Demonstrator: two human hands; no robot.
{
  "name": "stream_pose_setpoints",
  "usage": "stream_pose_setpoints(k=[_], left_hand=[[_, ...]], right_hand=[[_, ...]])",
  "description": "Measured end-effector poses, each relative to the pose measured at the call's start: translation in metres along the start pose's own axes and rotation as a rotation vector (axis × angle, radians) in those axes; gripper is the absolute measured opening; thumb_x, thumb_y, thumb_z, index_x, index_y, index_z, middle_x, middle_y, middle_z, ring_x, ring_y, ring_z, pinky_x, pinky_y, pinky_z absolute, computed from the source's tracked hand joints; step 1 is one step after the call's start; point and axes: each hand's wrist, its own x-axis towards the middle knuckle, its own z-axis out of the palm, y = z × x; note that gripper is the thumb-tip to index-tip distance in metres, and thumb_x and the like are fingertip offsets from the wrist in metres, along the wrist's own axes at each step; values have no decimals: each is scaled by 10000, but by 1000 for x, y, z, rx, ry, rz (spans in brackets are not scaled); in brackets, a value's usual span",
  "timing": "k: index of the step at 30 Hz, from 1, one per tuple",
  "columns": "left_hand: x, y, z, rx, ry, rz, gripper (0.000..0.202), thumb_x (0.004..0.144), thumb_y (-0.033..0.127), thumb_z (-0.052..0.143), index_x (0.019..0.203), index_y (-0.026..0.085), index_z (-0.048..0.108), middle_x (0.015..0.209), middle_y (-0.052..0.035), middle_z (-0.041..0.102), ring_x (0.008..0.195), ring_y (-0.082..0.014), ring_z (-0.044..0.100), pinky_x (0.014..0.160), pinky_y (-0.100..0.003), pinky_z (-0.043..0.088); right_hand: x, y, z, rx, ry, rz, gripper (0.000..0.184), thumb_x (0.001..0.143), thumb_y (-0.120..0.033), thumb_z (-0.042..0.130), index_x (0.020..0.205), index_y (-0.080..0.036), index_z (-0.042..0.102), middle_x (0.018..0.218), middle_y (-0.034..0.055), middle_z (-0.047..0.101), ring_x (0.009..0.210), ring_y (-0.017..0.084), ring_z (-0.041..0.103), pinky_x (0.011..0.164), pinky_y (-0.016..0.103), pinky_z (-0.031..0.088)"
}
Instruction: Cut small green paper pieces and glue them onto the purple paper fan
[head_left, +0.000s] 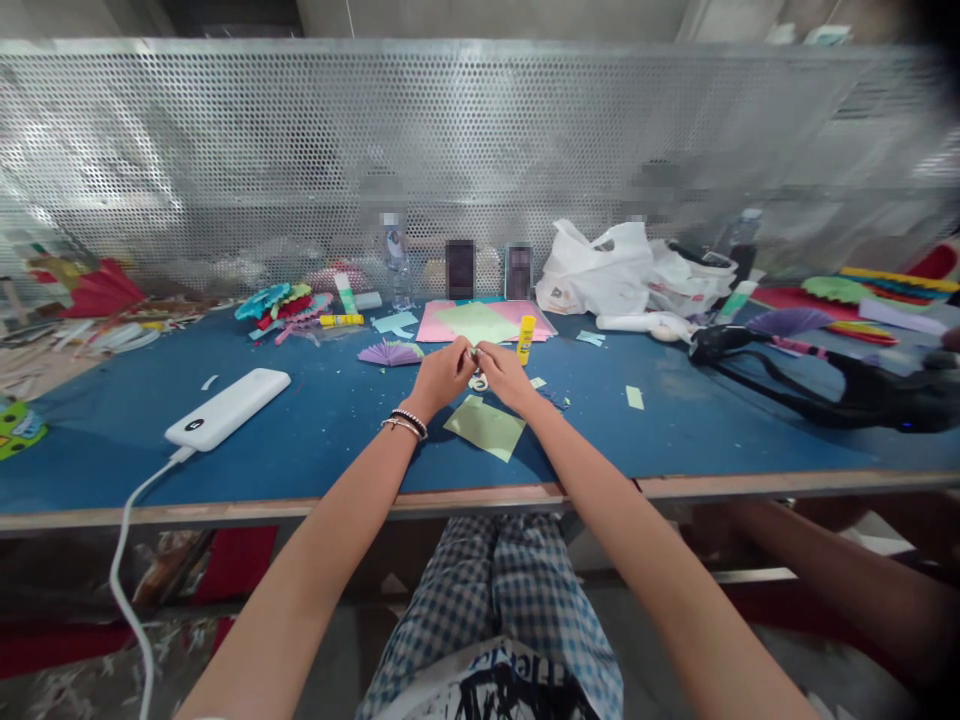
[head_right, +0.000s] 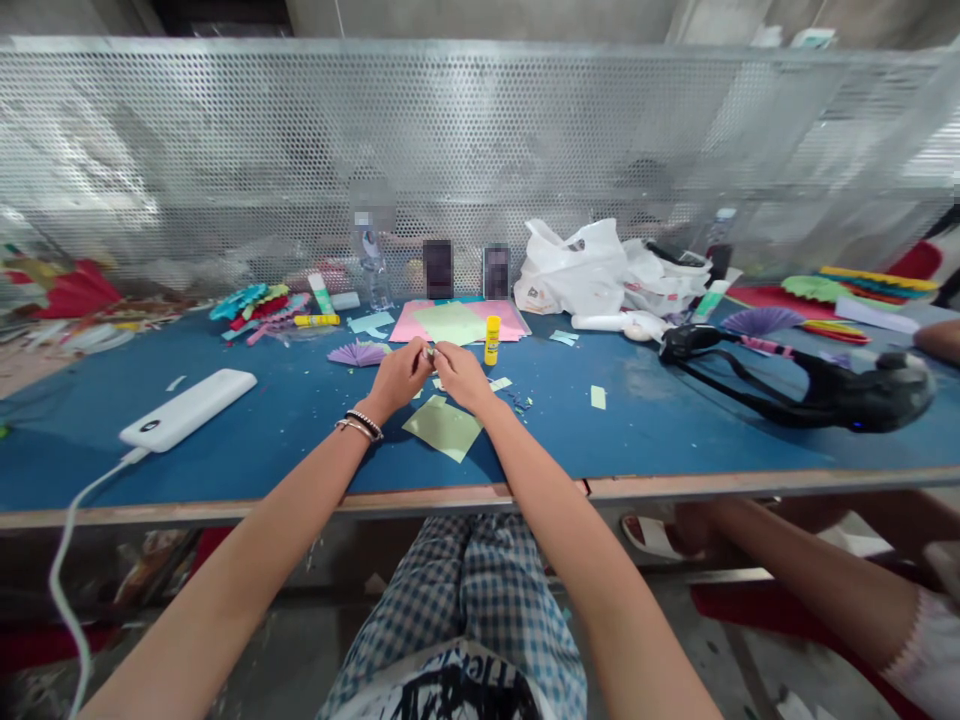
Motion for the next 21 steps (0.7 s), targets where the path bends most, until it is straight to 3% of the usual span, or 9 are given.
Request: stream_pose_setpoints(k=[8,13,16,19,21], left_hand=[[2,-3,4,0,25,-19,199,878,259,272,844,201,460,656,-15,557,606,-161,528,545,-267,260],[2,-8,8,34,-36,-71,227,879,324,297,801,206,475,636,-23,561,591,-174,521,509,-268,211],[1,-8,8,70,19,-107,252,874,349,302,774,204,481,623,-22,556,584,-171,515,504,-269,203],[0,-6,4,89,55,-56,244,871,311,292,769,201,485,613,-17,549,587,-164,512,519,-270,223],[0,-5,2,95,19,-9,229,863,284,297,778,201,493,630,-20,559,606,-165,519,534,-271,239]], right_hand=[[0,-2,-1,77,26,8,231,836,-233,313,620,-184,376,588,-25,411,572,109,393,565,224,287],[1,0,-1,-15,32,-10,235,856,-243,305,645,-184,389,602,-15,425,586,118,402,572,230,286],[1,3,0,-113,53,28,214,853,-228,313,675,-183,422,635,-1,463,612,130,428,583,238,288],[1,5,1,-187,36,41,217,861,-227,308,710,-182,457,678,16,505,641,144,453,597,245,295],[0,6,1,-220,20,27,229,870,-235,299,725,-181,467,700,26,518,650,150,459,601,248,302]])
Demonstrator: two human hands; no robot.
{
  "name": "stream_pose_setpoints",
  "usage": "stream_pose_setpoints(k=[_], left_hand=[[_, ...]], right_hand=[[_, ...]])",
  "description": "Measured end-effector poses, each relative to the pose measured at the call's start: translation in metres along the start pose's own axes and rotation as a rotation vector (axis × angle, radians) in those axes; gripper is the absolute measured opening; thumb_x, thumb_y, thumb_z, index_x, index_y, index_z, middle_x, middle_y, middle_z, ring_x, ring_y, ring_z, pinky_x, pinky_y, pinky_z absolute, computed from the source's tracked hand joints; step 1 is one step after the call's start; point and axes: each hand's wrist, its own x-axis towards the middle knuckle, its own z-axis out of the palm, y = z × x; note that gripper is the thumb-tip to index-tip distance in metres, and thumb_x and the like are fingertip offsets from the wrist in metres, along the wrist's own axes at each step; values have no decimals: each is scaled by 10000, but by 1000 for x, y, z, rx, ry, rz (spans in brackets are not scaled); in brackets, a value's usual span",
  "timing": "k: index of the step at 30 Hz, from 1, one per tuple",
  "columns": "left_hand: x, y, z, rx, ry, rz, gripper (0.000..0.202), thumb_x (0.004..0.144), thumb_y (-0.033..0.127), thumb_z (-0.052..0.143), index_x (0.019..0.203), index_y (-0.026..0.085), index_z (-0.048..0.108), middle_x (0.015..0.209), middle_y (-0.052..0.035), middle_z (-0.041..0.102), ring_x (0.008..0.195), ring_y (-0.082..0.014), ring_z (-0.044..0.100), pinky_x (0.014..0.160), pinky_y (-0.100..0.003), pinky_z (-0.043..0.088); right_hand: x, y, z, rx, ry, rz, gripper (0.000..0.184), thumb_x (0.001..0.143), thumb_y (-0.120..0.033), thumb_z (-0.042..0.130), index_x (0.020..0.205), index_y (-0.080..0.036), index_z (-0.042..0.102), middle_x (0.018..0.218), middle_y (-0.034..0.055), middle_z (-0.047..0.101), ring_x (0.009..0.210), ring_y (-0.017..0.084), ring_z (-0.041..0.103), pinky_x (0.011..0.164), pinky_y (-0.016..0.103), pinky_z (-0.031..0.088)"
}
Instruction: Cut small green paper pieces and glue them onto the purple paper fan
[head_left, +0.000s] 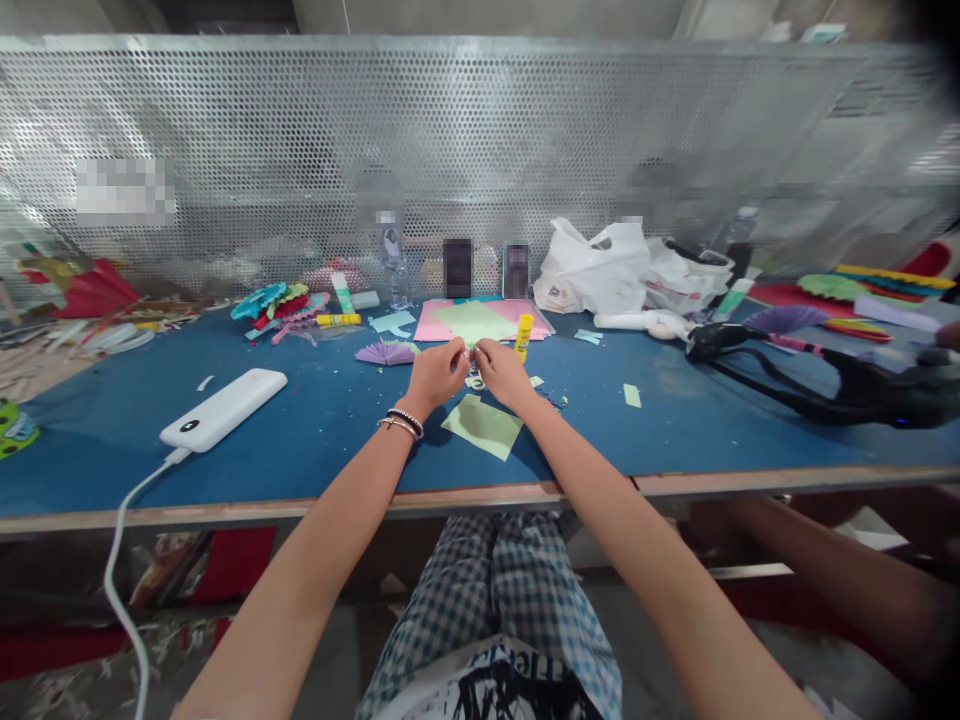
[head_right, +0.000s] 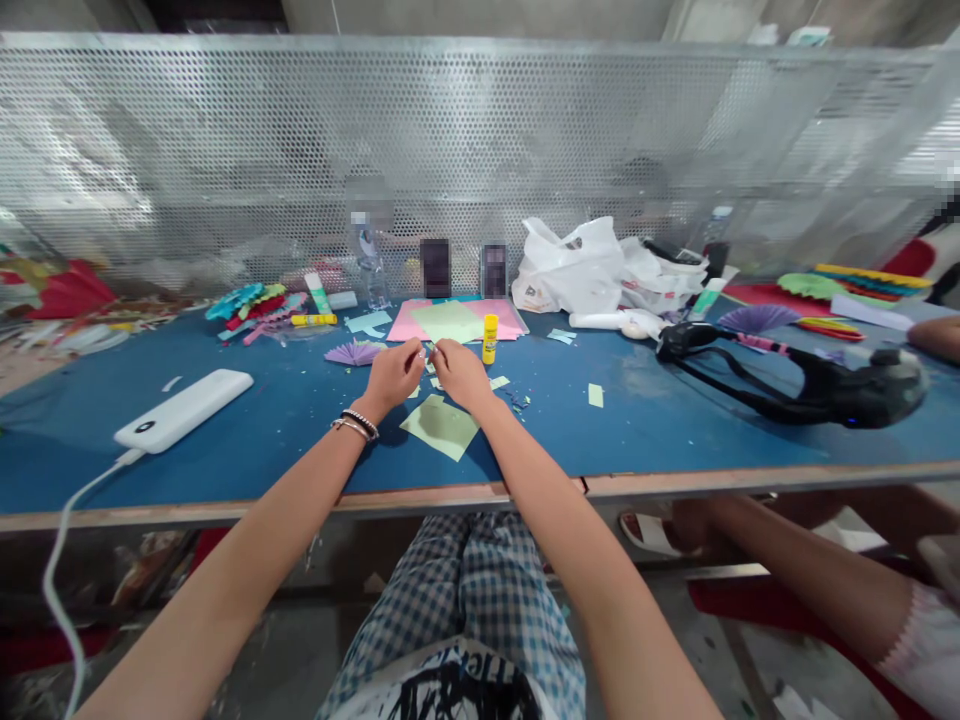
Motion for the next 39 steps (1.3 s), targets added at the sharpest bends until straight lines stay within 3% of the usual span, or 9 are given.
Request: stream_pose_setpoints(k=[6,22,39], left_hand=[[1,-4,-1,28,-99,25,257,870,267,267,807,206,508,686,-35,590,648,-184,537,555,-279,258],[2,-7,1,-38,-96,36,239,850,236,280,797,204,512,676,-29,572,641,-179,520,591,-272,303],[1,-8,0,-39,-68,55,232,847,225,278,765,204,495,664,-28,562,632,-174,508,589,-266,299]], right_hand=[[-2,-2,0,-67,-51,-73,224,876,-209,298,774,-177,495,758,41,537,705,154,484,639,250,330],[-2,-3,-5,-72,-66,-100,219,866,-212,328,815,-167,536,802,53,567,788,165,504,706,257,346],[0,-2,-5,62,-33,-116,286,889,-243,311,729,-163,533,717,30,555,689,135,487,634,230,322]])
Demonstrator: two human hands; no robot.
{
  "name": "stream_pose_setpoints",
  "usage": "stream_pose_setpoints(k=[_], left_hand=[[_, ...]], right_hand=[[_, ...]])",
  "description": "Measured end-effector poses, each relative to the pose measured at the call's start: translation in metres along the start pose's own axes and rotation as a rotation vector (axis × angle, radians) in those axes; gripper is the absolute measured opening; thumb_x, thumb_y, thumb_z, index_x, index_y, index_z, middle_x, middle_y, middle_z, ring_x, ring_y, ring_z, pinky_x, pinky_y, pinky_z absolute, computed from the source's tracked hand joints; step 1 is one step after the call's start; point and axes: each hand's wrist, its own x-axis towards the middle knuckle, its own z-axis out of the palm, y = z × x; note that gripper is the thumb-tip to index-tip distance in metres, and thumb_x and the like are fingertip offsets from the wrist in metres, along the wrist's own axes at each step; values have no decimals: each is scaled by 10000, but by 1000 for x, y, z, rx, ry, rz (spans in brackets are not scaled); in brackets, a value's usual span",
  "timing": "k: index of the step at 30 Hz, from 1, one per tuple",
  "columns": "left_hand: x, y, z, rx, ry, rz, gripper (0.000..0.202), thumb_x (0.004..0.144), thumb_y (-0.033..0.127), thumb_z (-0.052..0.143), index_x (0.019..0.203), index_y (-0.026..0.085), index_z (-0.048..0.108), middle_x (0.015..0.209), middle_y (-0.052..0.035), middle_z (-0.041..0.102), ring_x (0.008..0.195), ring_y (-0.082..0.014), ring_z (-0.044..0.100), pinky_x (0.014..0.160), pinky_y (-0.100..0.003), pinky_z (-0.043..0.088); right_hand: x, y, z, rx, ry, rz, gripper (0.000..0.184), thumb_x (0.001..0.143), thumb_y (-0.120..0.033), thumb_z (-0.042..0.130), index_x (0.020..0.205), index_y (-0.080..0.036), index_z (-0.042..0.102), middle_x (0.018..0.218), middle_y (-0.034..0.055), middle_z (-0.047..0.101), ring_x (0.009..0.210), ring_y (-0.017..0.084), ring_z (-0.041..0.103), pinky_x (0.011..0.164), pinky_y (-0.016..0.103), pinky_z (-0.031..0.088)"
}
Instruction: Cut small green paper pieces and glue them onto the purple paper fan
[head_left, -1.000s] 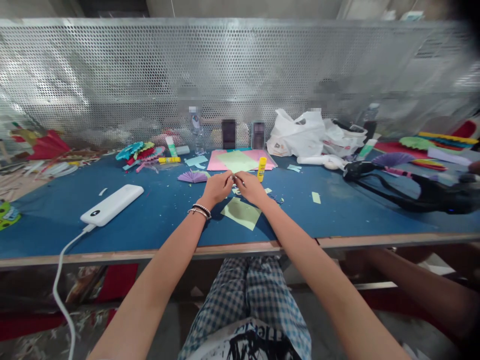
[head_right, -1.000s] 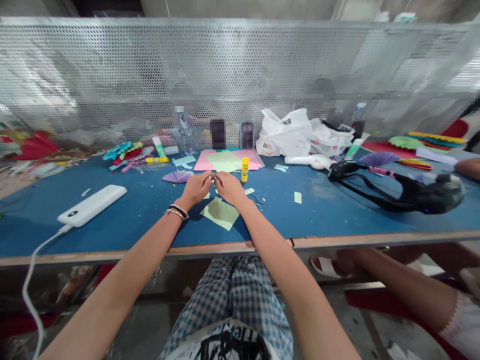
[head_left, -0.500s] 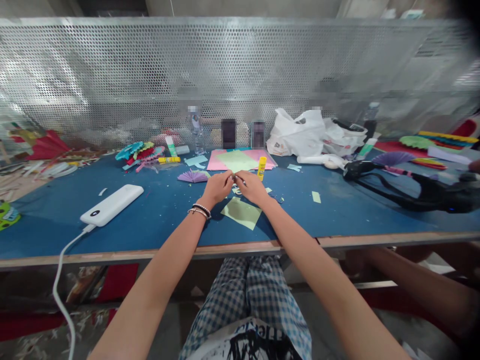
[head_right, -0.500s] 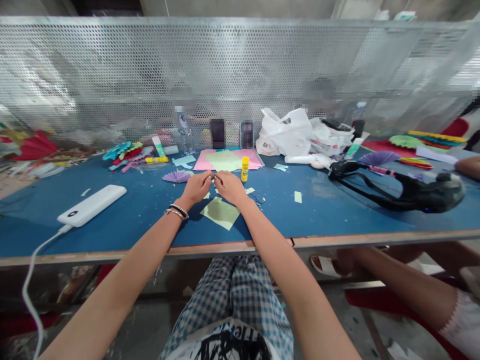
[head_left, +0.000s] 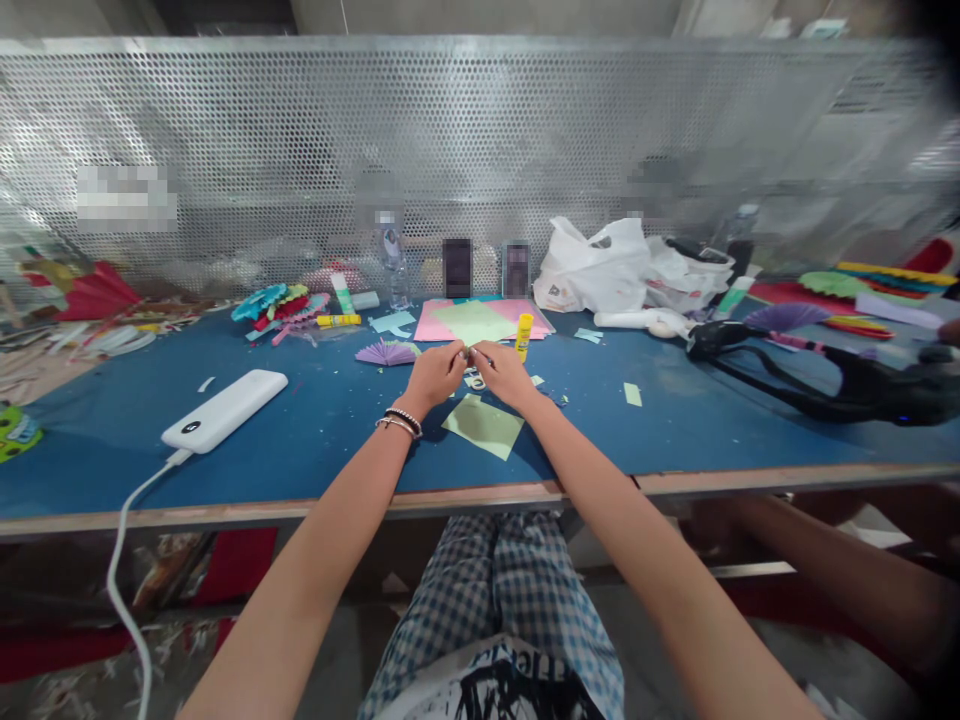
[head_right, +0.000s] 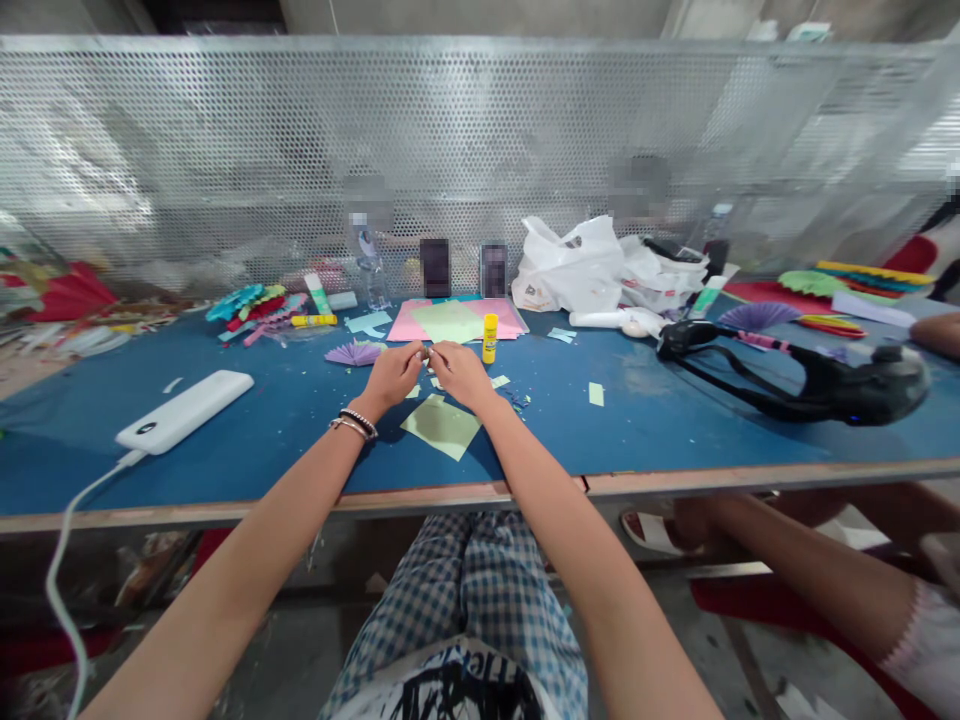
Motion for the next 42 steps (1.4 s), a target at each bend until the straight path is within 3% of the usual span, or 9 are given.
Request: stream_pose_setpoints(k=[13,18,24,28,31,35,42], left_hand=[[1,3,-2,55,-40,-12,236,858,246,285,786,203,506,705,-40,593,652,-180,534,570,-274,288],[2,2,0,62,-8,-126,262,889,308,257,894,209,500,722,-47,607,661,-187,559,550,-266,279],[3,-7,2,73,188,-345,342,913,329,163,945,202,478,702,-56,603,630,-184,563,530,-260,264],[4,-11,2,58,215,-383,353,913,346,164,908,201,486,670,-51,596,602,-174,555,533,-258,273],[4,-10,2,61,205,-382,345,912,346,177,903,197,488,678,-52,599,608,-173,557,539,-257,283],[4,-10,1,63,206,-386,338,911,341,182,911,197,487,699,-55,604,615,-173,556,544,-257,291],[4,-10,2,41,197,-384,340,912,344,175,917,196,482,717,-60,604,630,-179,556,559,-260,294]], right_hand=[[3,2,2,140,11,112,335,875,-308,351,688,-151,580,672,13,596,624,113,504,600,212,342],[3,8,3,123,0,188,237,842,-241,397,882,-154,613,773,25,624,664,117,522,642,225,377],[-1,14,-16,87,-287,-61,187,708,-160,555,858,-190,663,877,30,603,791,133,529,753,257,398],[-2,16,-24,76,-395,-122,130,679,-236,635,787,-251,704,914,13,619,907,164,528,880,327,328],[-2,16,-22,79,-477,-137,104,668,-260,661,759,-262,713,890,9,642,886,167,542,852,339,320],[-2,17,-14,64,-520,-170,104,703,-236,621,727,-281,712,862,-10,660,860,157,554,835,338,315],[-3,13,-10,-20,-477,-220,137,719,-211,588,777,-249,707,873,3,659,824,151,552,839,332,332]])
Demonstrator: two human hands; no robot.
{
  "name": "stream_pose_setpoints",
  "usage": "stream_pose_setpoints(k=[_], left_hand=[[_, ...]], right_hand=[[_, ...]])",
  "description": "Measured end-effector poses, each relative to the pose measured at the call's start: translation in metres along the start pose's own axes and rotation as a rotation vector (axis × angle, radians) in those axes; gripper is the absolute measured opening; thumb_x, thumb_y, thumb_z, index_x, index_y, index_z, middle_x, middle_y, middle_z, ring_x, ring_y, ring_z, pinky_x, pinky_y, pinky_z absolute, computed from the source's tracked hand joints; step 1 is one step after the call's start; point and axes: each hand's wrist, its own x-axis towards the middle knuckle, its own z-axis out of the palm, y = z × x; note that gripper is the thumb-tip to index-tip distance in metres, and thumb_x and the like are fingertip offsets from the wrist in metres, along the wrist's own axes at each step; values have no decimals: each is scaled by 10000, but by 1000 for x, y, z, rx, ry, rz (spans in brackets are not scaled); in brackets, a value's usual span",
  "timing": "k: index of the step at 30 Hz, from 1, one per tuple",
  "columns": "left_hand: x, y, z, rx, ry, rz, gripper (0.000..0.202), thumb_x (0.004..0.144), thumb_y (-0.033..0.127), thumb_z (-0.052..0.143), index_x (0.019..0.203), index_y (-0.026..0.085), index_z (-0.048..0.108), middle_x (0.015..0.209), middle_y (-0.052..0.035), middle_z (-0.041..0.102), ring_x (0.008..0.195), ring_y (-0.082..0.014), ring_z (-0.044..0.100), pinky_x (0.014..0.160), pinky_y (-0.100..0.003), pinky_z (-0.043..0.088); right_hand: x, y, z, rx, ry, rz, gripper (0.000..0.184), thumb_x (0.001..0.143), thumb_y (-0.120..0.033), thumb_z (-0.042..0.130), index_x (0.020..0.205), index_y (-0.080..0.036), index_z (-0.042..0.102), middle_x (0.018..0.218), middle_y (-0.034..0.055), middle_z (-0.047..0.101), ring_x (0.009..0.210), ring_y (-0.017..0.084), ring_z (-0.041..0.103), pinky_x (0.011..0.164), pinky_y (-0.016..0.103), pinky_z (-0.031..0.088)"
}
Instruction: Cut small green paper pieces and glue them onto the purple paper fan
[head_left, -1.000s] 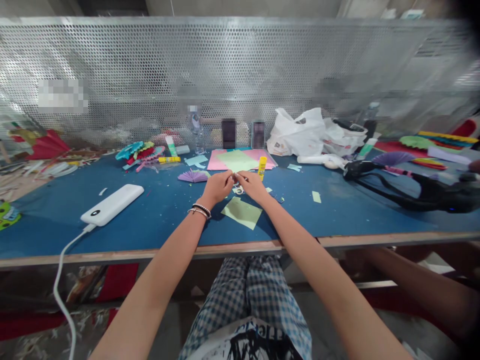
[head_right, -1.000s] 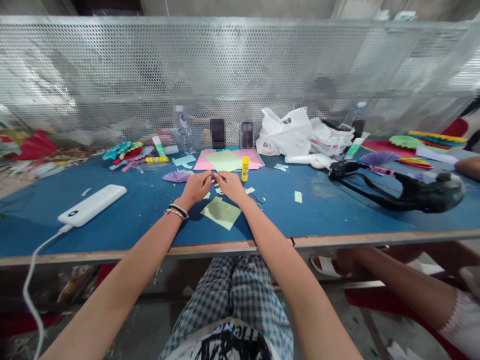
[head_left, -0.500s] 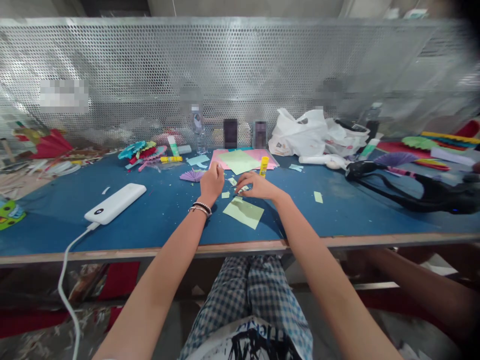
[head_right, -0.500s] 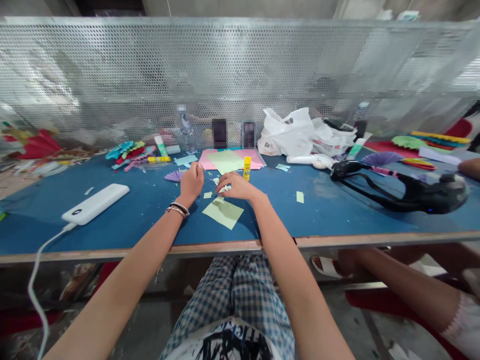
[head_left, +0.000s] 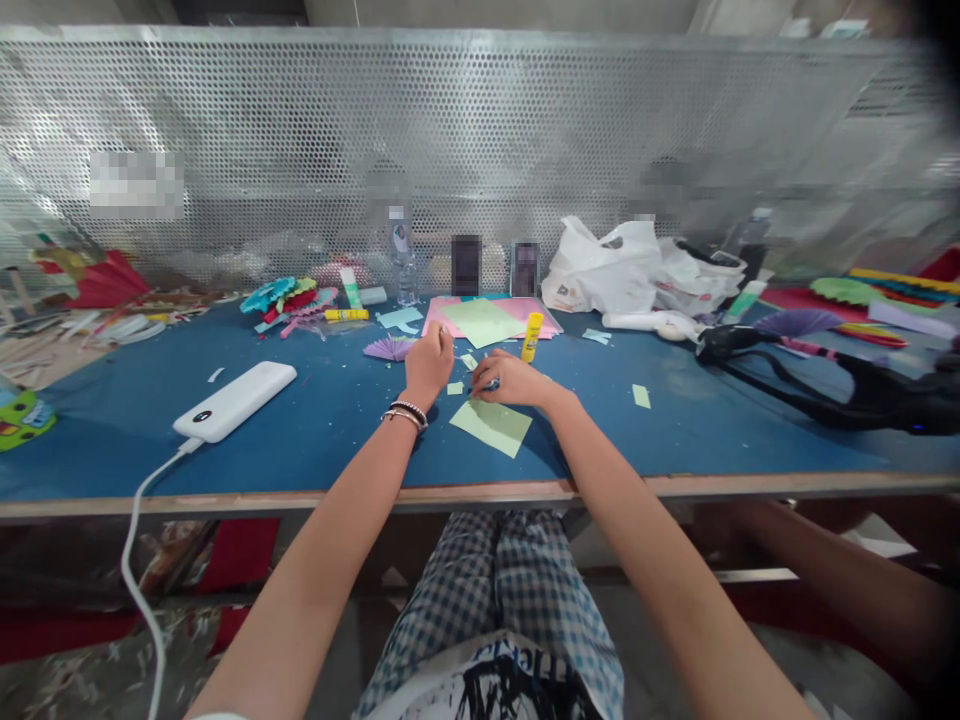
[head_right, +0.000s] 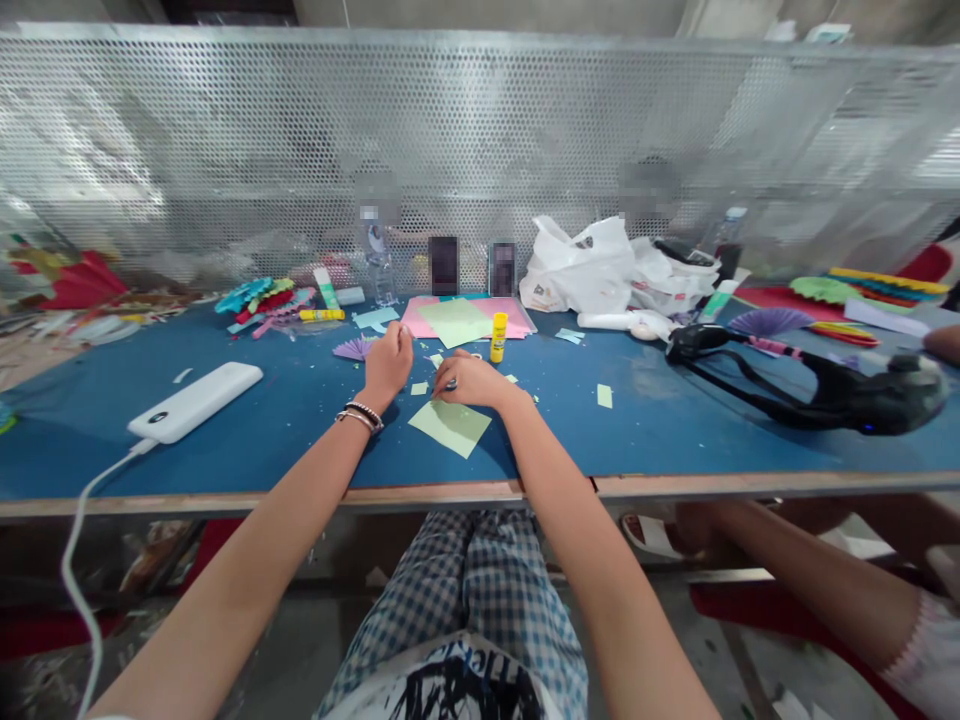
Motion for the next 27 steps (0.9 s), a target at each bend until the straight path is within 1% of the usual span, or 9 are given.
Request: stream_pose_setpoints(k=[5,9,12,16,19,22,24,25,27], left_hand=[[0,0,0,-17,-8,4,345,912,345,171,924,195,482,723,-66,605,635,-189,562,564,-268,297],[0,0,0,-11,-1,7,355,914,347,170,915,190,489,713,-64,610,619,-176,558,555,-261,293],[0,0,0,4,4,11,358,914,347,171,908,189,493,705,-60,612,615,-170,559,550,-257,293],[0,1,1,18,-2,9,359,914,336,173,913,183,497,704,-65,612,623,-176,566,543,-256,291],[0,0,2,-6,-2,13,363,912,338,174,898,182,501,686,-67,602,615,-183,564,536,-261,286],[0,-1,3,-79,-3,31,356,906,344,188,885,184,505,662,-58,590,598,-180,551,539,-262,291],[1,-2,4,-165,-22,45,353,899,347,205,867,181,515,649,-52,583,597,-174,542,549,-261,306],[2,-2,4,-239,-60,46,356,896,349,212,856,177,521,646,-50,581,596,-169,539,554,-260,317],[3,-1,6,-420,-196,41,375,890,353,211,837,169,534,645,-45,584,580,-154,533,556,-253,345]], right_hand=[[1,-3,-1,14,-3,-4,146,714,-183,584,779,-234,705,893,6,659,838,153,553,860,333,323],[-1,-3,-4,22,-32,1,149,723,-207,588,771,-268,715,954,-3,648,855,156,534,827,314,344],[-2,-2,-4,22,-39,2,155,722,-210,590,772,-283,717,958,-13,646,867,161,516,811,304,357],[-1,-2,0,-27,-7,-10,147,718,-214,597,768,-282,716,928,-19,653,876,168,498,795,294,369],[2,-4,3,-34,34,-36,132,711,-199,606,768,-252,713,901,-9,655,859,158,513,809,287,370],[6,-6,6,0,123,-19,126,713,-174,600,760,-222,707,884,5,654,853,148,537,830,285,367],[9,-6,6,46,242,51,126,725,-171,588,760,-209,702,876,13,655,851,147,552,849,290,362],[11,-5,6,83,314,104,125,732,-178,583,766,-203,701,872,19,656,848,147,559,848,289,366],[13,-2,5,198,456,249,124,735,-211,585,779,-186,698,861,34,658,830,149,571,811,276,392]])
